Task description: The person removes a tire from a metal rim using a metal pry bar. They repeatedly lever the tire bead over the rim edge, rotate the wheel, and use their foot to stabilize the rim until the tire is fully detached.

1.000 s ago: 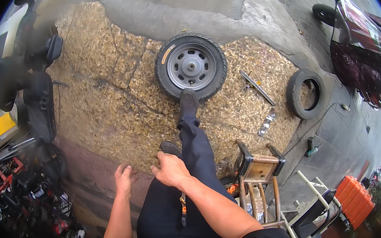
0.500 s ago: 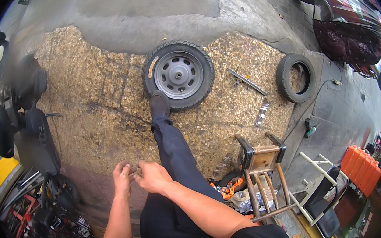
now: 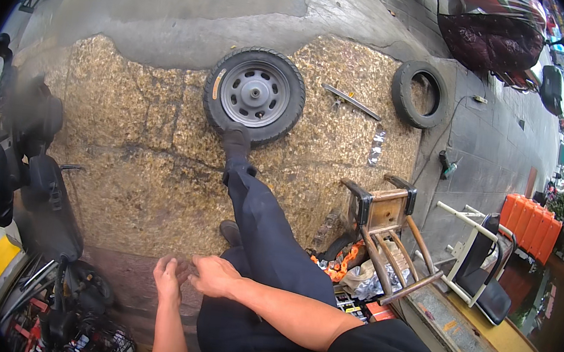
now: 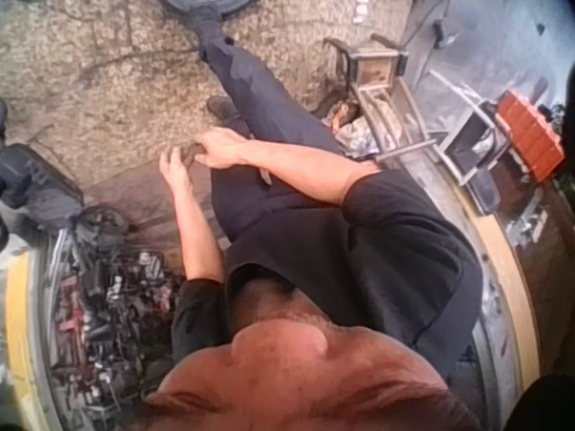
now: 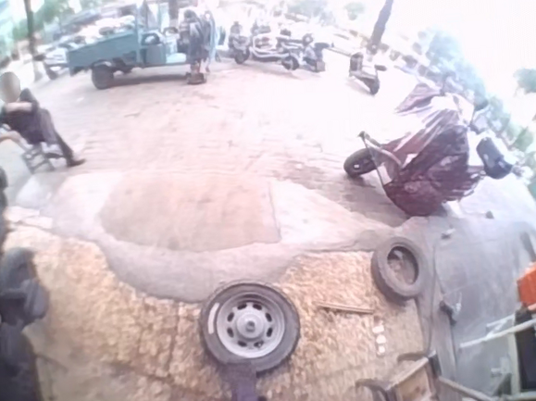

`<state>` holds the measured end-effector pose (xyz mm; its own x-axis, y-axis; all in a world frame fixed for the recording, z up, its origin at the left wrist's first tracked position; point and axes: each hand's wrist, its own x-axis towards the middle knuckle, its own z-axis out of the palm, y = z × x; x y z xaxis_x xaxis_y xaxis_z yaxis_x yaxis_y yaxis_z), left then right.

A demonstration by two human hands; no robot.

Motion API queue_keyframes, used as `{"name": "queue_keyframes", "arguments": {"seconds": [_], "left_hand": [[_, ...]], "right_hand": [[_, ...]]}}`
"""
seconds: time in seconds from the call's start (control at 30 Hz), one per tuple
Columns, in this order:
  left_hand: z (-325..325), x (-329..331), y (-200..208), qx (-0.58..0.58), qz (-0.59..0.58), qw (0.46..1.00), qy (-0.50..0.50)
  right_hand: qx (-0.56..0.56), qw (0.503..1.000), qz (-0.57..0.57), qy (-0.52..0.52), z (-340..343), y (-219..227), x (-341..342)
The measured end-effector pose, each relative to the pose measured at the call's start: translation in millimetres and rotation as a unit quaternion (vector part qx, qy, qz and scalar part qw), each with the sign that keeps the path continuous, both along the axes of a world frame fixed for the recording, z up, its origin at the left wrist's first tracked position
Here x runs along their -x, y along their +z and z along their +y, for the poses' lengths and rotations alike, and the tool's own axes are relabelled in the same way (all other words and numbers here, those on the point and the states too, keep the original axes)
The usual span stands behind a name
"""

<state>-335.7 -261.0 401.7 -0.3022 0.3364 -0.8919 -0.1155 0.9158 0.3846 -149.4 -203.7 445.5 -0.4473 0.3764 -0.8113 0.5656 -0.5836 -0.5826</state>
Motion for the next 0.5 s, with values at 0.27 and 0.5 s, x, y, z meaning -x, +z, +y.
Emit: {"name": "queue_keyframes", "arguments": {"seconds": [0.27,0.5], "left_hand": [[12,-4,-14,0.06,0.037,0.997,0.002],[34,-36,-14,-0.04,-0.039,0.998,-0.03]], "right_hand": [[0.009,1.0,-0.003,0.014,20,-24,-18],[-0.041,0.998,-0.033,-0.028,13,-16,-37]]}}
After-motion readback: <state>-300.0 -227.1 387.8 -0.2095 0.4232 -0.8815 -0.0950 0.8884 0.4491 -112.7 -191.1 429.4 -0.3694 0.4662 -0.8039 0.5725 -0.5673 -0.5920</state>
